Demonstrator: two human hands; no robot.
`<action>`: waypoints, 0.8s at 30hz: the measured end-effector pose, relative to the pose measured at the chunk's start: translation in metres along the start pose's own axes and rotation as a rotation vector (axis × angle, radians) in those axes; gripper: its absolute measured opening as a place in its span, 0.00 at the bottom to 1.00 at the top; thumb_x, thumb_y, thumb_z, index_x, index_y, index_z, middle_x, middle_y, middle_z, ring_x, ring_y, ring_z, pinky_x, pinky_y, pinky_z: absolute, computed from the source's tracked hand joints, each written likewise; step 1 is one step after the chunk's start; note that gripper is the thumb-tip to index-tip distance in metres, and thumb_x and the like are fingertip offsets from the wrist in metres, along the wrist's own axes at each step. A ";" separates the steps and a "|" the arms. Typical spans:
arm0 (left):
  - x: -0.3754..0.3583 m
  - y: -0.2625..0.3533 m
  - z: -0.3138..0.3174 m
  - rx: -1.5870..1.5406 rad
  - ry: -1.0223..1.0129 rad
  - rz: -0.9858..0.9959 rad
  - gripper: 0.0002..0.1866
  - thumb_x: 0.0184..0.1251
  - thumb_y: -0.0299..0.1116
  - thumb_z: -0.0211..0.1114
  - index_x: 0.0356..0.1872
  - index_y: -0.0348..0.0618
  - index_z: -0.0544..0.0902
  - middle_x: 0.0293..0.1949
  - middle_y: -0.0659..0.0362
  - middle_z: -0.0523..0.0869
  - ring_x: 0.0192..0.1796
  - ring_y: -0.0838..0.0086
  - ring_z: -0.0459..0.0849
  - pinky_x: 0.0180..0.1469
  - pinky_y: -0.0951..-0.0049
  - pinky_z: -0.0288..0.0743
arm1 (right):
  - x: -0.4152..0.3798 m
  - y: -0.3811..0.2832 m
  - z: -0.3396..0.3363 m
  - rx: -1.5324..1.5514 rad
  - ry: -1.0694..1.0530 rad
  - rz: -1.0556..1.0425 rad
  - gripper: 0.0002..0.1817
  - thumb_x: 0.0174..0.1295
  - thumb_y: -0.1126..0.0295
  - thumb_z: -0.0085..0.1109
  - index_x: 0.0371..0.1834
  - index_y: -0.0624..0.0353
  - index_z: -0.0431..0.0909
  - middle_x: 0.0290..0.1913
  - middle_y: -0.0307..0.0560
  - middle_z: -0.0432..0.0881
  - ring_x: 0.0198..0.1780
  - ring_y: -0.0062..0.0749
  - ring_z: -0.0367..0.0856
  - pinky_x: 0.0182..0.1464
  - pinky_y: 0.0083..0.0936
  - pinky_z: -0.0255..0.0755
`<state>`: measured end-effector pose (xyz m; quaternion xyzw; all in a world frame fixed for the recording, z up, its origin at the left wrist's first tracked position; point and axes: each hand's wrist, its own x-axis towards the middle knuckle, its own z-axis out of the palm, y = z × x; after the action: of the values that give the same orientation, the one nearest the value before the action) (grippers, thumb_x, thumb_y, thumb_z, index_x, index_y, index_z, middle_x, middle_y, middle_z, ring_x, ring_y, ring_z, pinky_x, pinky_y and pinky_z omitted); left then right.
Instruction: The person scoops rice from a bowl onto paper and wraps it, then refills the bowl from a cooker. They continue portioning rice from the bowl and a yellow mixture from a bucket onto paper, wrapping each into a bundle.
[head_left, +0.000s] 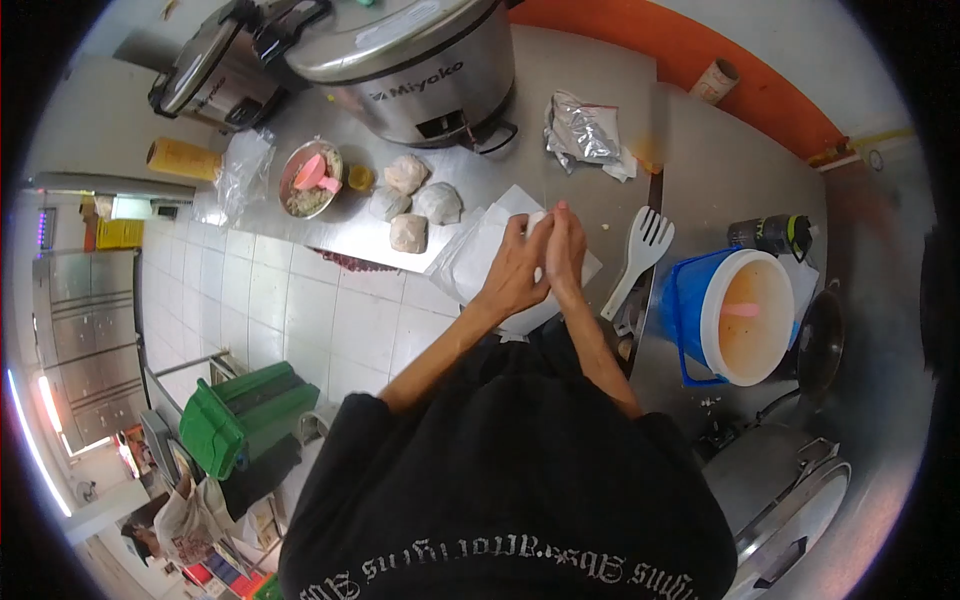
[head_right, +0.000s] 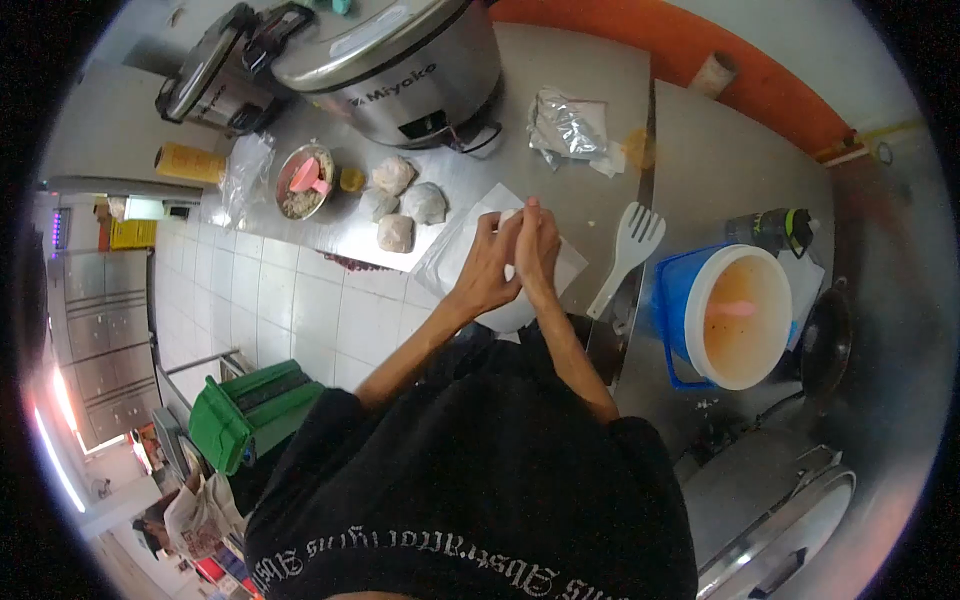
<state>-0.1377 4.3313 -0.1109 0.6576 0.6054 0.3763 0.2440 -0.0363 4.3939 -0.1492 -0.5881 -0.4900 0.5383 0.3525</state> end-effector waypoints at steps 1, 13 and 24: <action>0.000 0.001 0.001 -0.141 0.048 0.012 0.43 0.49 0.27 0.70 0.72 0.46 0.66 0.63 0.39 0.67 0.65 0.46 0.67 0.65 0.55 0.70 | 0.002 0.002 0.006 0.037 0.023 0.000 0.32 0.74 0.43 0.48 0.44 0.69 0.78 0.41 0.62 0.84 0.45 0.50 0.84 0.51 0.40 0.76; -0.003 0.009 0.035 -1.159 -0.453 -0.409 0.33 0.83 0.57 0.41 0.75 0.42 0.63 0.73 0.52 0.67 0.75 0.63 0.66 0.76 0.59 0.58 | -0.026 0.023 -0.009 0.062 0.391 -0.329 0.19 0.60 0.53 0.58 0.39 0.61 0.82 0.39 0.56 0.85 0.44 0.51 0.83 0.50 0.44 0.74; -0.129 0.017 0.004 -1.236 -1.447 -0.702 0.30 0.81 0.53 0.42 0.72 0.43 0.67 0.70 0.53 0.73 0.71 0.59 0.73 0.71 0.56 0.68 | -0.255 0.068 0.034 -0.455 1.003 0.099 0.37 0.73 0.42 0.46 0.75 0.58 0.62 0.71 0.62 0.65 0.73 0.61 0.59 0.71 0.57 0.54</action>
<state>-0.1227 4.2027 -0.1259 0.2714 0.1707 0.0421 0.9463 -0.0414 4.1282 -0.1463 -0.8560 -0.3378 0.0888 0.3811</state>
